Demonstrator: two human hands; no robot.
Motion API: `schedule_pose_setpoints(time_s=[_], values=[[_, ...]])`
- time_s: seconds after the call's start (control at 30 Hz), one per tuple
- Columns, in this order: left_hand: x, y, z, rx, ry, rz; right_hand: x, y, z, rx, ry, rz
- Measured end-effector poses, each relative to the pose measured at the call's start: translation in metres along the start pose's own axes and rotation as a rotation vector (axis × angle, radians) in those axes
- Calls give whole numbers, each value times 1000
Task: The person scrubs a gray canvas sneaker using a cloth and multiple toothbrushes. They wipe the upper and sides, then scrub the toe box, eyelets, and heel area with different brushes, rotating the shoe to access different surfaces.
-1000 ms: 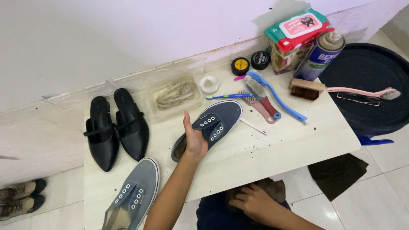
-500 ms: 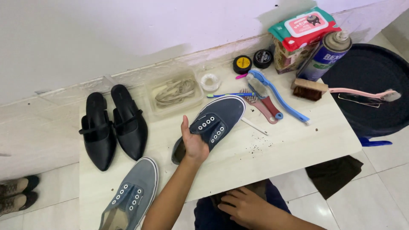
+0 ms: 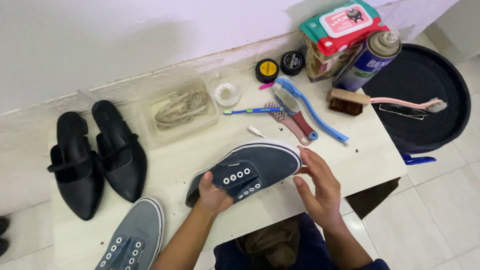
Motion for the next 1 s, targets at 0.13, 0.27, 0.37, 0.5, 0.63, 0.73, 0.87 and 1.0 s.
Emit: schedule_pose_setpoints(time_s=[0.13, 0.27, 0.37, 0.5, 0.63, 0.73, 0.87, 1.0], values=[[-1, 6, 6, 83, -28, -7, -18, -1, 12, -49, -15, -16], [-2, 11, 8, 129, -20, -16, -14, -3, 6, -34, -57, 57], [0, 8, 14, 146, -50, 9, -14, -3, 4, -38, -83, 19], [1, 6, 18, 170, -52, -6, -12, -3, -1, -44, -101, -18], [-2, 15, 14, 161, -75, -10, -18, -3, 3, -40, -115, -45], [-5, 19, 10, 171, -57, -23, -17, -4, 4, -44, -105, -43], [-1, -15, 15, -78, -106, 10, -6, -1, -17, 80, 7, 141], [0, -22, -10, -525, -227, -216, -14, 3, -55, 246, 260, 420]])
Point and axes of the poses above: each hand's wrist, its own z-axis away from the middle knuckle, its own y-axis out of the palm, x = y × z, the point moved 5 cm from there along -z, towards the middle knuckle, and after that the axes turned 5 degrees about x, right-handed, at the moved point
